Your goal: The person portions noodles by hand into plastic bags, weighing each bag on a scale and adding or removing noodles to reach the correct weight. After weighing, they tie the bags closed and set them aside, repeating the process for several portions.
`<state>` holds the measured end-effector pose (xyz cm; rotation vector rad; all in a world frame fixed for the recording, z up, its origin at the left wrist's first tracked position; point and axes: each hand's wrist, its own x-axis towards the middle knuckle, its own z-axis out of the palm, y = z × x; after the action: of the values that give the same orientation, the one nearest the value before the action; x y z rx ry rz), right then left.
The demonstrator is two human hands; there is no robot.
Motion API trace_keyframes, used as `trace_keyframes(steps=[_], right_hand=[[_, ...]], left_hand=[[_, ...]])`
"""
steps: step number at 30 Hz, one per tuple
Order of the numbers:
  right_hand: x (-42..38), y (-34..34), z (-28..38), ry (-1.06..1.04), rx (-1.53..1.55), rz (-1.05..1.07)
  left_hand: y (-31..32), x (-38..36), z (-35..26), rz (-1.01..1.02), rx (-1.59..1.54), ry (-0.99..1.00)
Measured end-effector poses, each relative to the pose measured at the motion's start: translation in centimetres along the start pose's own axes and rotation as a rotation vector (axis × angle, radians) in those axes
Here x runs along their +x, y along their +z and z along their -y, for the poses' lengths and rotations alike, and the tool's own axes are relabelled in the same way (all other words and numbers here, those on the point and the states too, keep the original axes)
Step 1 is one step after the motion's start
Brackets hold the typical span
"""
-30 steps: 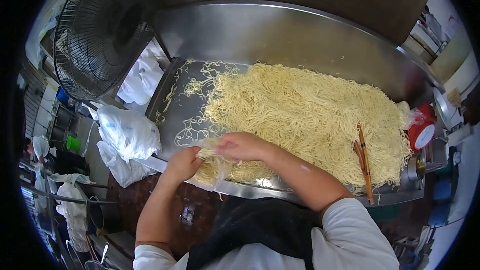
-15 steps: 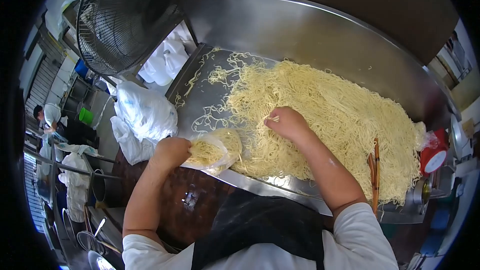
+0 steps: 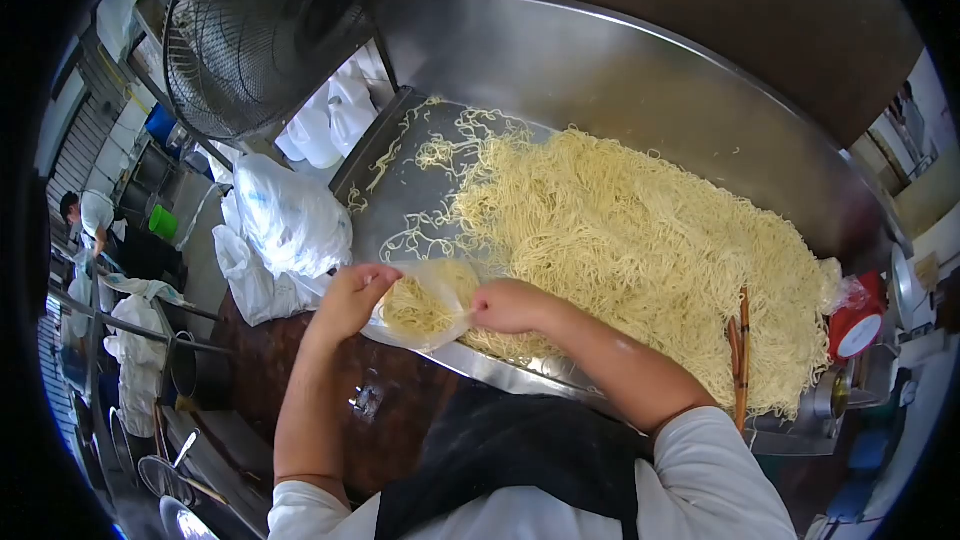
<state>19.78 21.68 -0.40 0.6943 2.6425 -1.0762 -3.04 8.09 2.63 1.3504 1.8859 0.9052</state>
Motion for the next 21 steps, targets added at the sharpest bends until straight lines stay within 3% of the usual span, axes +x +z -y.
trace_keyframes(steps=[1,2,3,7,9,11,13,15,16,18,19,21], right_hand=[[-0.7,-1.0,0.6,-0.086,0.223,0.007],[-0.9,-1.4,1.6,-0.177,0.413,-0.05],[-0.3,-1.5,2.2,-0.173,0.411,-0.057],[-0.2,-2.1,2.6,-0.161,0.494,-0.191],[-0.9,-2.5,1.7,-0.146,0.482,-0.217],[-2.3,-2.9,-0.2,-0.066,0.47,-0.144],[-3.3,-3.1,-1.8,-0.058,0.425,-0.133],[-3.5,-2.9,-2.9,0.024,0.359,-0.367],[-3.3,-2.8,-2.8,0.018,0.358,-0.365],[-2.9,-2.8,-2.0,-0.23,-0.266,-0.962],[-3.1,-3.2,0.1,-0.235,-0.267,-0.961],[-3.1,-3.3,4.8,-0.18,0.089,-0.418]], left_hand=[[1.1,-0.4,-0.3,0.003,-0.004,-0.006],[2.6,-0.4,-1.3,0.058,-0.216,-0.033],[3.9,-0.2,-2.2,0.115,-0.425,-0.056],[6.0,0.5,-2.4,0.158,-0.677,-0.181],[4.5,0.3,-2.5,0.106,-0.309,-0.162],[3.8,-0.1,-1.1,0.08,-0.268,-0.12],[2.1,-0.9,-2.4,0.069,0.247,-0.109],[1.1,-1.4,-3.4,0.019,0.383,-0.082],[0.7,-1.6,-3.7,-0.008,0.407,-0.044],[0.1,-1.8,-4.2,-0.039,0.433,-0.005],[0.3,-1.8,-4.6,-0.091,0.373,-0.004],[1.1,-1.9,-5.0,-0.134,0.312,-0.007]])
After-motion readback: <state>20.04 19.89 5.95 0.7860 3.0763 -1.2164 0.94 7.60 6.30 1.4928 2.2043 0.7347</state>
